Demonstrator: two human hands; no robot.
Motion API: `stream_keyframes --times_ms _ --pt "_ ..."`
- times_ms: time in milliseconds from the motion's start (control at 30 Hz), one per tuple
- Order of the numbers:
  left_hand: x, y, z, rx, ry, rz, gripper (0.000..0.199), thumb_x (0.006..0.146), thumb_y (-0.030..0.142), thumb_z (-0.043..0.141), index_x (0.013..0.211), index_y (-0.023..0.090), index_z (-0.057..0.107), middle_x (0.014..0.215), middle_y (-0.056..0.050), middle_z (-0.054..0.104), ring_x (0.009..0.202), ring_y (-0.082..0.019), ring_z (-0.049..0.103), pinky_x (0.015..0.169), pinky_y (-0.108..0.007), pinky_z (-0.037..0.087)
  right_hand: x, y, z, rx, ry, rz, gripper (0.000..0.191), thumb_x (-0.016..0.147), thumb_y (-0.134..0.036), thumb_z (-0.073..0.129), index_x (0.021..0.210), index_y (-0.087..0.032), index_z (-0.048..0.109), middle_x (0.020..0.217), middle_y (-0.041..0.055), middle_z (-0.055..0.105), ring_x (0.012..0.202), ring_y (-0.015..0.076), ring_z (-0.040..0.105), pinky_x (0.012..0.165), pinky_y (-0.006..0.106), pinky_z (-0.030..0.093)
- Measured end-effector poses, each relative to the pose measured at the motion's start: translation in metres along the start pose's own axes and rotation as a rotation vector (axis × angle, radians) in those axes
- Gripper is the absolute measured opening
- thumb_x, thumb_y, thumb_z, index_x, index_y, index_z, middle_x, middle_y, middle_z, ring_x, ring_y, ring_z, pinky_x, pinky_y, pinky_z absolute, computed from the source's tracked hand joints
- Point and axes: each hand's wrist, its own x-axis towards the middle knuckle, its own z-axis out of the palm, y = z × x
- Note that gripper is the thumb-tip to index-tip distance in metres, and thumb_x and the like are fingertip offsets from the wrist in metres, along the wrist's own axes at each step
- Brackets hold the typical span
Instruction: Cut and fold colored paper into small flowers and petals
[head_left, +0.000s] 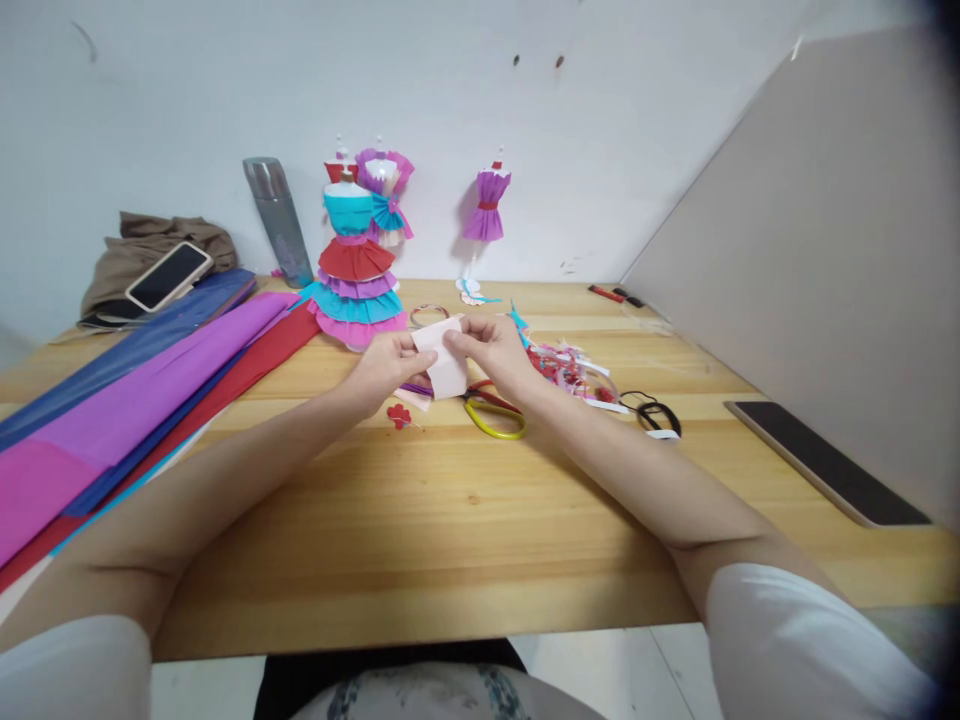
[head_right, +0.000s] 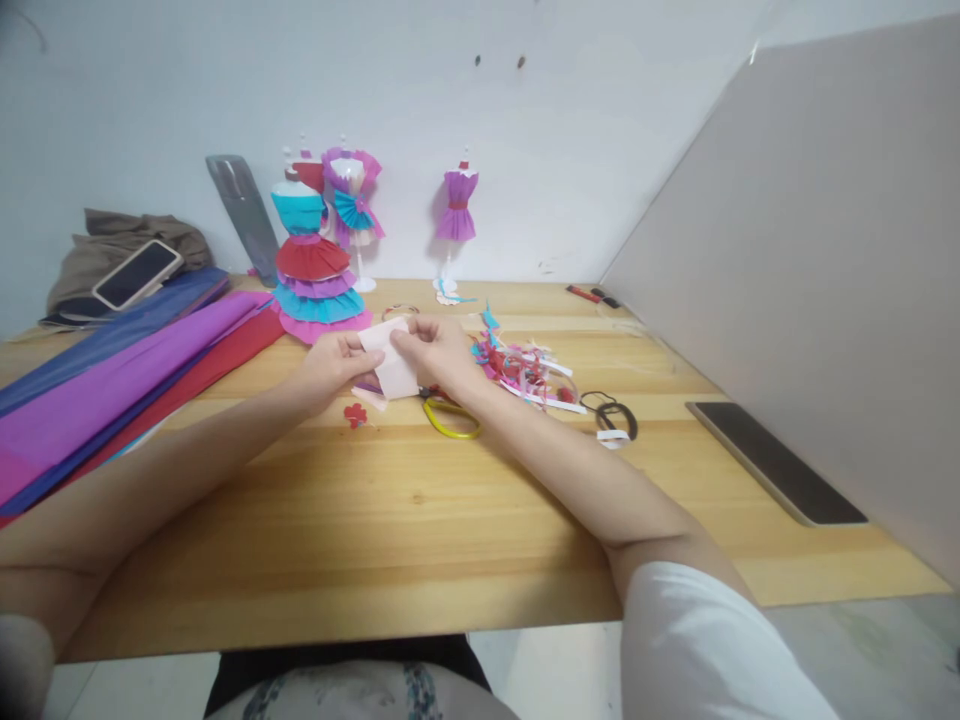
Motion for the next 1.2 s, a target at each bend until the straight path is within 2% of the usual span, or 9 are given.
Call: stream_keyframes --times_ms 167,333,467,600,800,900,1000,1100,1200 --pt "0.002 -0.003 -0.001 0.053 -0.01 -0.02 0.031 0.066 0.033 0.083 0.086 0.012 0.073 0.076 -0.009 0.076 0.066 -0.021 0.072 0.062 -0.031 0.059 0.001 0.002 0.001 -0.003 0.007 -0.012 0.035 0.064 -0.05 0.077 0.063 -0.021 0.058 0.062 -0.0008 0.059 0.061 0.0139 0.05 0.057 0.027 0.042" --pt "0.003 0.0 -0.004 0.08 -0.075 -0.042 0.032 0.068 0.034 0.083 0.087 0.01 0.073 0.074 -0.011 0.075 0.063 -0.023 0.072 0.06 -0.032 0.058 -0.001 0.003 -0.001 0.076 -0.004 0.048 0.04 0.066 -0.055 0.077 0.062 -0.021 0.057 0.061 -0.0007 0.057 0.057 0.0126 0.048 0.058 0.029 0.043" --pt "0.002 0.003 -0.004 0.091 -0.082 -0.078 0.031 0.066 0.032 0.084 0.083 0.01 0.071 0.071 -0.009 0.075 0.059 -0.02 0.071 0.057 -0.028 0.057 -0.001 0.002 -0.001 0.122 -0.022 0.07 0.041 0.067 -0.055 0.077 0.062 -0.019 0.057 0.06 -0.0015 0.057 0.056 0.0111 0.049 0.058 0.027 0.042" --pt "0.002 0.004 -0.004 0.068 -0.078 -0.124 0.026 0.067 0.028 0.083 0.078 0.009 0.07 0.071 -0.009 0.074 0.06 -0.018 0.071 0.058 -0.025 0.057 -0.001 0.0 -0.001 0.155 -0.045 0.073 0.042 0.067 -0.057 0.073 0.068 -0.017 0.063 0.062 -0.0011 0.059 0.059 0.0119 0.051 0.059 0.027 0.043" --pt "0.002 0.009 -0.005 0.02 -0.048 -0.099 0.027 0.069 0.024 0.082 0.088 0.007 0.072 0.074 -0.01 0.075 0.062 -0.017 0.071 0.062 -0.026 0.058 0.0 -0.001 -0.005 0.071 -0.029 0.04 0.028 0.065 -0.042 0.078 0.063 -0.019 0.061 0.062 -0.0019 0.058 0.06 0.0117 0.048 0.062 0.028 0.043" --pt "0.002 0.011 -0.005 0.057 -0.022 -0.069 0.028 0.068 0.025 0.083 0.086 0.007 0.072 0.075 -0.01 0.075 0.062 -0.017 0.07 0.06 -0.025 0.057 0.001 0.0 -0.006 0.076 -0.025 0.04 0.029 0.067 -0.042 0.079 0.066 -0.019 0.062 0.063 -0.002 0.059 0.06 0.0116 0.049 0.063 0.028 0.044" --pt "0.003 0.015 -0.007 0.054 0.038 -0.008 0.022 0.069 0.025 0.082 0.08 0.009 0.071 0.072 -0.008 0.073 0.061 -0.015 0.068 0.059 -0.025 0.056 -0.001 -0.002 -0.005 0.115 -0.1 0.055 0.036 0.069 -0.052 0.077 0.074 -0.019 0.065 0.072 0.0007 0.065 0.068 0.0147 0.057 0.067 0.029 0.048" --pt "0.004 0.025 -0.011 0.002 0.143 0.069 0.014 0.072 0.021 0.077 0.075 0.01 0.068 0.07 -0.006 0.07 0.06 -0.014 0.065 0.059 -0.025 0.056 -0.004 -0.005 -0.003 0.176 -0.261 0.096 0.042 0.07 -0.06 0.075 0.083 -0.02 0.068 0.087 0.0038 0.071 0.082 0.0193 0.064 0.075 0.032 0.051" --pt "0.004 0.037 -0.014 -0.024 0.204 0.088 0.007 0.077 0.015 0.071 0.075 0.009 0.068 0.069 -0.007 0.07 0.058 -0.013 0.063 0.056 -0.024 0.053 -0.006 -0.006 -0.001 0.247 -0.406 0.199 0.043 0.069 -0.059 0.078 0.083 -0.019 0.068 0.085 0.006 0.073 0.083 0.0214 0.067 0.079 0.034 0.053"
